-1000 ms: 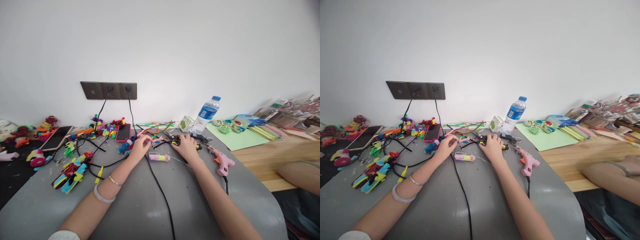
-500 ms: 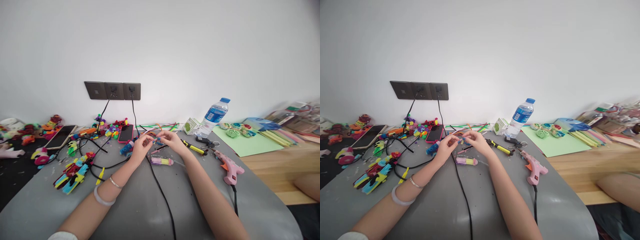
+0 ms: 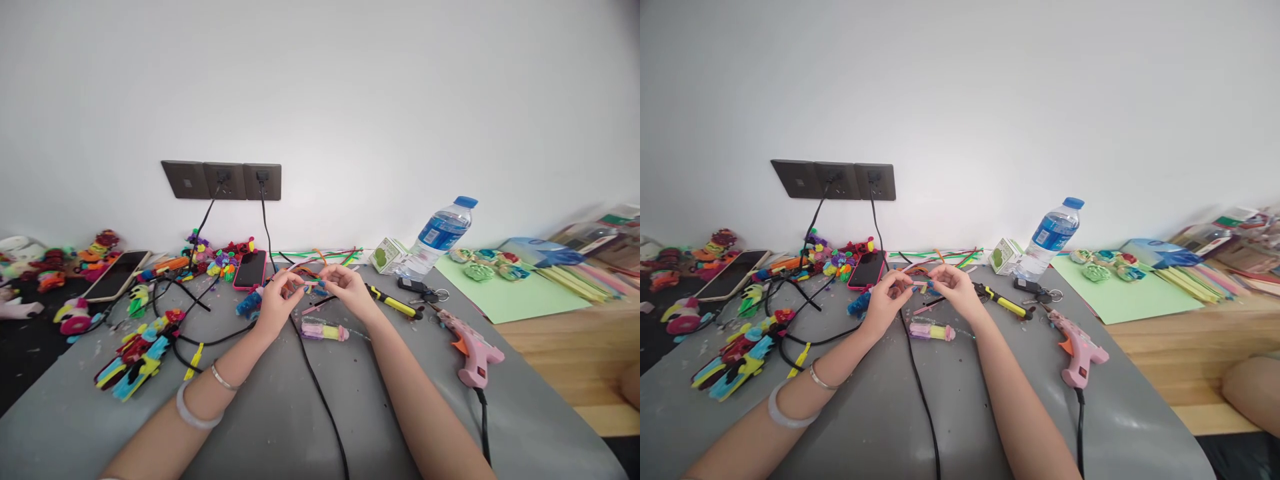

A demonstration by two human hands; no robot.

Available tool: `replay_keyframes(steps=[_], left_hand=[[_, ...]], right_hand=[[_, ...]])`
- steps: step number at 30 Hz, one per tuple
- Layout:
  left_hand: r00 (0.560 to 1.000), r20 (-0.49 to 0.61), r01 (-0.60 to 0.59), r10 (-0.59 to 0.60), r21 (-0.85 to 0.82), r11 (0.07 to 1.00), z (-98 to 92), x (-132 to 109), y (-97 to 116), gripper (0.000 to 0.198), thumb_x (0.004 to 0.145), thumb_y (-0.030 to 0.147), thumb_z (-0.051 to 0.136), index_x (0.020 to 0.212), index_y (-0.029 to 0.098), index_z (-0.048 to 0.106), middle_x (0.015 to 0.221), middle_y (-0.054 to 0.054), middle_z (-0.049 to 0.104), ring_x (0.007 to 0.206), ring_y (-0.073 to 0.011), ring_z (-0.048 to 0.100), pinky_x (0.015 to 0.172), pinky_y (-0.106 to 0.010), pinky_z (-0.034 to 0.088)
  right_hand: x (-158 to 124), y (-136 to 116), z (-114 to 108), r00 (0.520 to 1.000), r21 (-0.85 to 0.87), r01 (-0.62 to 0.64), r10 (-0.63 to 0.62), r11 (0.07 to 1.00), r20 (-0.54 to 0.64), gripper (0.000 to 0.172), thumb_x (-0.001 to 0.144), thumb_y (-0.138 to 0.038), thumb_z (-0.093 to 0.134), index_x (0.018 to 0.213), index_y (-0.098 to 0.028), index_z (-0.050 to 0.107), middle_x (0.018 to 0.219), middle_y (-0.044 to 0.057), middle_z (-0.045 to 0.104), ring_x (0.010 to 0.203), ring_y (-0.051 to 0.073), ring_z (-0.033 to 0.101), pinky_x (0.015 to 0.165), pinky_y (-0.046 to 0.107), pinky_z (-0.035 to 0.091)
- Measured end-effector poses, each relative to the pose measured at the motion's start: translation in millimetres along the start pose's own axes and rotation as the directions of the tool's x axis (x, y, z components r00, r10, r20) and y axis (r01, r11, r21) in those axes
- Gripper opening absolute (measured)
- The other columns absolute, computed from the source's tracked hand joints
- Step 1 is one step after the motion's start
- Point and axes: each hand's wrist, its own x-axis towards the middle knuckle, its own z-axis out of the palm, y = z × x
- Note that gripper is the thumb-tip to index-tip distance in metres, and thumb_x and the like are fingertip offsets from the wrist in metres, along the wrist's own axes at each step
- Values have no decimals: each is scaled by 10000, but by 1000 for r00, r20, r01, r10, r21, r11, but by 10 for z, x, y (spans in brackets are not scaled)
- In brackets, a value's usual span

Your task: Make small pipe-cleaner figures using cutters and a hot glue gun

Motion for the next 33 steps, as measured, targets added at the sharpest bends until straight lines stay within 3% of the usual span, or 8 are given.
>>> replay_keyframes(steps=[9, 14, 22, 25, 28, 30, 33], left_hand=[[998, 3, -63, 63, 82, 995, -8, 4, -2, 67, 821, 172, 615, 864, 191, 664, 867, -28, 601, 689, -118, 531, 547, -223, 371], [990, -14, -137, 140, 141, 980, -35, 18, -1, 65, 814, 144, 624, 812, 191, 668, 842, -20, 618, 658, -112, 532, 543, -226, 381], [961, -98, -231, 258, 230, 946, -49, -4, 102, 70, 835, 156, 609, 781, 189, 640, 807, -17, 604, 715, -132, 550, 607, -242, 411], [974, -85, -191, 210, 192, 963, -35, -9, 99, 90, 838, 164, 590, 750, 185, 595, 789, -15, 579, 707, -133, 531, 612, -245, 403], [995, 9, -104, 104, 125, 987, -22, -4, 79, 64, 841, 211, 590, 785, 183, 604, 838, -31, 583, 702, -135, 518, 604, -248, 390], [997, 70, -37, 34, 42, 998, -14, 2, 68, 101, 845, 276, 599, 830, 181, 630, 880, -46, 592, 712, -139, 525, 594, -245, 388], [991, 123, 72, -60, -95, 993, -2, 14, 55, 257, 876, 410, 561, 859, 171, 654, 842, -53, 603, 742, -154, 544, 608, -246, 405]], right_hand=[[-38, 8, 2, 1000, -2, -30, 30, 1000, 6, 228, 759, -380, 743, 881, -209, 655, 857, 29, 635, 790, 165, 604, 713, 298, 490], [-57, -14, 33, 999, 7, -35, 35, 999, 12, 229, 760, -377, 745, 883, -211, 646, 763, 4, 605, 711, 148, 571, 676, 286, 467], [-111, -54, 137, 983, 53, -92, 82, 994, 167, 273, 786, -384, 726, 986, -218, 645, 650, -48, 511, 575, 111, 463, 604, 264, 485], [-107, -55, 159, 981, 42, -122, 114, 992, 159, 261, 778, -419, 728, 910, -204, 663, 693, -21, 586, 605, 122, 521, 635, 282, 511], [-79, -37, 133, 997, 10, -83, 83, 997, -1, 269, 781, -457, 714, 839, -199, 667, 806, 30, 676, 734, 167, 620, 717, 309, 514], [-60, -21, 100, 995, -23, -35, 33, 999, -99, 269, 791, -473, 699, 838, -209, 667, 834, 42, 686, 779, 189, 636, 746, 326, 511], [-49, -4, 63, 985, -133, 73, -93, 988, -147, 254, 814, -471, 677, 833, -218, 675, 830, 44, 652, 780, 191, 607, 727, 326, 494]])
